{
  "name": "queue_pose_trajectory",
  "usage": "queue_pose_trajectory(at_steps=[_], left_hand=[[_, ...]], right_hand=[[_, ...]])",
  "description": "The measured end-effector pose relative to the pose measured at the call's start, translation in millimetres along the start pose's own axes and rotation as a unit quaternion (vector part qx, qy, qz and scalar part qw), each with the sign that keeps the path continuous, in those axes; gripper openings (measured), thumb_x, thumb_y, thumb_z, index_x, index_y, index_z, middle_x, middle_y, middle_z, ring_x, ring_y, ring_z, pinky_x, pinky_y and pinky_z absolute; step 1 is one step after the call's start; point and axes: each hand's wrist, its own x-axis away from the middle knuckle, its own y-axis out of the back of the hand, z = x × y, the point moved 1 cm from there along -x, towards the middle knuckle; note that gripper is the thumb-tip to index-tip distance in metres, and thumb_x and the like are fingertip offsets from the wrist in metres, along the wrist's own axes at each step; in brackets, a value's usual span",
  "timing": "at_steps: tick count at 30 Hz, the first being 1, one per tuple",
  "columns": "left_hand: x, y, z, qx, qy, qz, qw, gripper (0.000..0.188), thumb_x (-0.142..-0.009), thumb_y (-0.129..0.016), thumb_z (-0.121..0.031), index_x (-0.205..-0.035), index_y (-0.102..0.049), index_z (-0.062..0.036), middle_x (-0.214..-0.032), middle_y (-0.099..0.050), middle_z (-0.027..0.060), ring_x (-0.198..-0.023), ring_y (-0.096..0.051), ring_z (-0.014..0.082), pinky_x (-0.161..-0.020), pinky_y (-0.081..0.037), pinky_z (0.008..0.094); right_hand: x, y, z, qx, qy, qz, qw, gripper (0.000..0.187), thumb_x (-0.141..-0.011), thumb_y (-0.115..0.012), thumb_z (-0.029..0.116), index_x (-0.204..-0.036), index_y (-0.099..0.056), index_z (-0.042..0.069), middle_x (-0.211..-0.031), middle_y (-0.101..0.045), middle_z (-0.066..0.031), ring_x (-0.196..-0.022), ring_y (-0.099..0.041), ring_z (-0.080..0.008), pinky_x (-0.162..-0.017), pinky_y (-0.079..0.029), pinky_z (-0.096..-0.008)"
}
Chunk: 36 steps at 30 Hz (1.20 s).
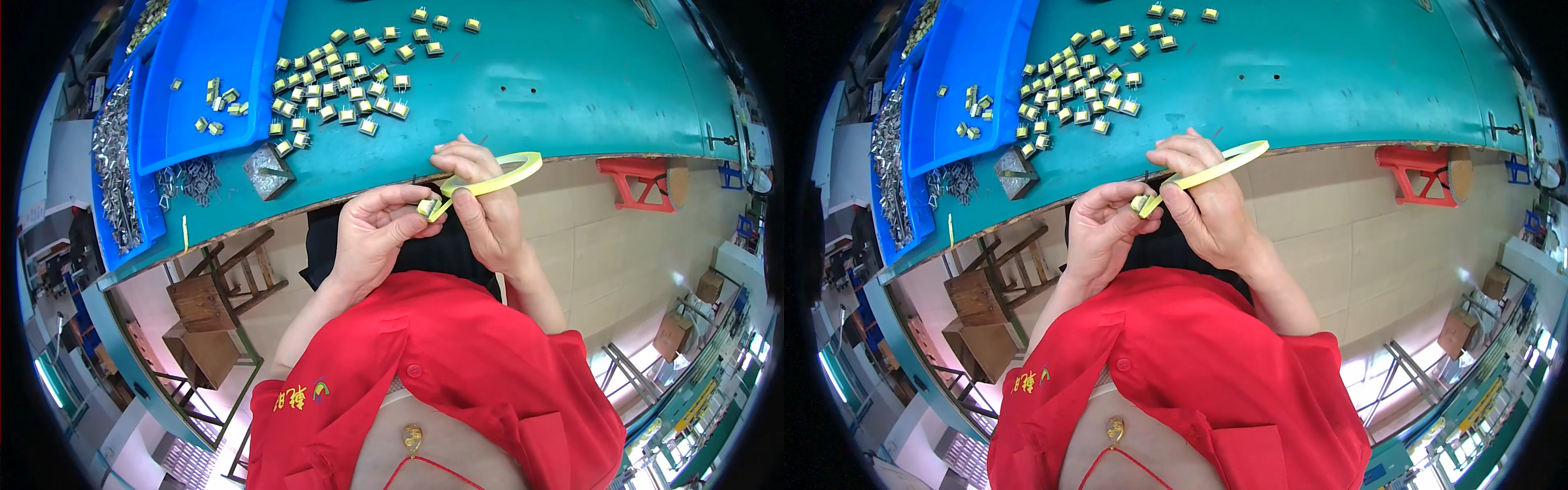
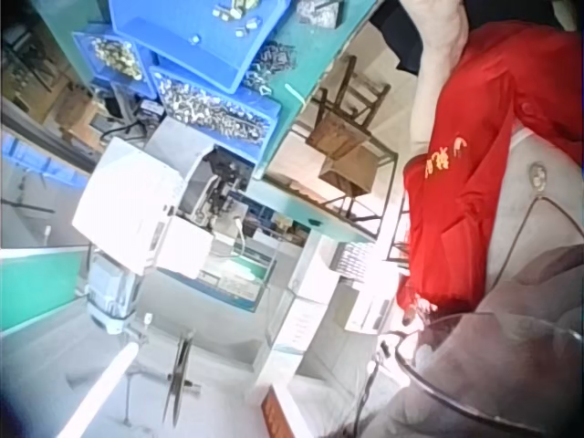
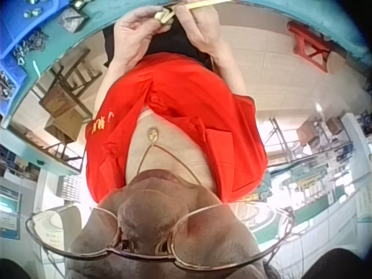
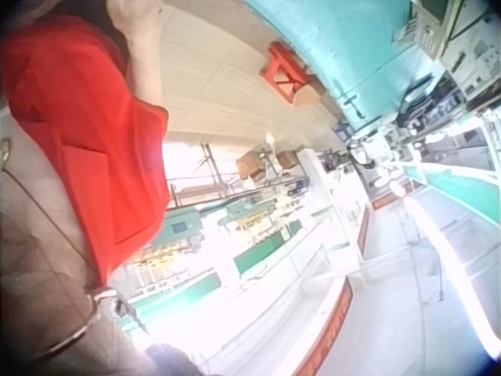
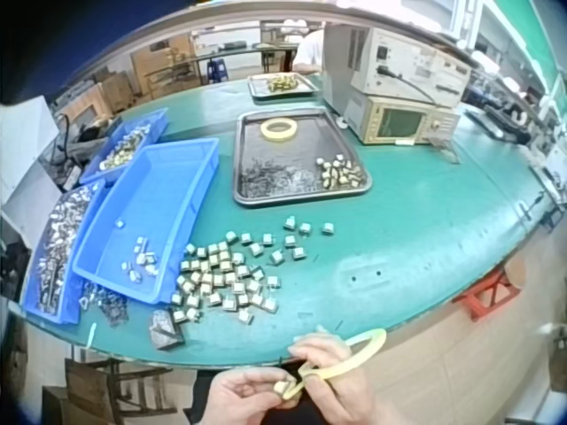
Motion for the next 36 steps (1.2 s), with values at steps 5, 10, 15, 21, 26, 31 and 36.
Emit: queue_pose_trajectory(at_steps=[5,10,15,21,26,31,36], left_hand=[[1,1,1,0.002,-0.001,0.013,1.000,0.026,-0.081,-0.059,0.005,-0.107,-0.058,0.0064,-0.102,-0.061,0.0158,-0.089,-0.064,0.0232,-0.079,-0.055,0.0327],[0,0,0,0.000,-0.012,0.029,0.999,0.025,-0.080,-0.059,0.007,-0.105,-0.059,0.0057,-0.102,-0.060,0.0153,-0.089,-0.063,0.0231,-0.079,-0.055,0.0325],[-1,1,2,-0.004,-0.016,0.035,0.999,0.024,-0.080,-0.059,0.007,-0.104,-0.060,0.0057,-0.102,-0.060,0.0150,-0.090,-0.063,0.0228,-0.079,-0.055,0.0323],[-2,3,2,-0.010,-0.009,0.044,0.999,0.025,-0.080,-0.059,0.006,-0.105,-0.060,0.0056,-0.102,-0.060,0.0148,-0.090,-0.063,0.0225,-0.079,-0.055,0.0323],[-2,3,1,0.004,0.035,0.014,0.999,0.027,-0.081,-0.060,0.004,-0.108,-0.058,0.0050,-0.101,-0.060,0.0138,-0.091,-0.062,0.0215,-0.081,-0.054,0.0321],[-4,-2,2,-0.017,0.006,0.012,1.000,0.031,-0.082,-0.058,0.005,-0.113,-0.056,0.0036,-0.103,-0.061,0.0122,-0.091,-0.062,0.0201,-0.084,-0.052,0.0313],[-3,-2,1,-0.014,0.010,-0.005,1.000,0.030,-0.083,-0.057,0.005,-0.113,-0.056,0.0043,-0.105,-0.061,0.0145,-0.092,-0.063,0.0204,-0.083,-0.053,0.0310]], right_hand=[[-2,0,3,0.007,-0.007,0.018,1.000,0.033,-0.092,-0.042,0.020,-0.112,-0.053,-0.003,-0.109,-0.054,-0.0167,-0.108,-0.050,-0.0315,-0.101,-0.030,-0.0472],[-3,-1,4,0.005,-0.016,0.024,1.000,0.032,-0.092,-0.043,0.021,-0.112,-0.053,-0.002,-0.109,-0.054,-0.0162,-0.108,-0.050,-0.0316,-0.100,-0.031,-0.0473],[-3,-1,4,0.006,-0.016,0.025,1.000,0.031,-0.092,-0.044,0.019,-0.112,-0.054,-0.002,-0.109,-0.055,-0.0160,-0.107,-0.051,-0.0315,-0.100,-0.031,-0.0479],[-3,-3,4,0.012,-0.025,0.024,0.999,0.028,-0.091,-0.044,0.015,-0.110,-0.054,-0.002,-0.107,-0.056,-0.0157,-0.105,-0.052,-0.0311,-0.099,-0.032,-0.0477],[-3,-6,5,0.013,-0.043,0.019,0.999,0.026,-0.090,-0.044,0.012,-0.108,-0.055,-0.002,-0.105,-0.056,-0.0159,-0.103,-0.053,-0.0302,-0.099,-0.034,-0.0461],[-1,-9,3,0.018,-0.051,-0.005,0.999,0.024,-0.090,-0.044,0.010,-0.106,-0.056,-0.002,-0.103,-0.056,-0.0161,-0.101,-0.054,-0.0296,-0.098,-0.035,-0.0446],[-1,-10,3,0.013,-0.058,-0.006,0.998,0.026,-0.090,-0.042,0.012,-0.105,-0.057,-0.003,-0.102,-0.057,-0.0162,-0.101,-0.054,-0.0292,-0.098,-0.035,-0.0441]])
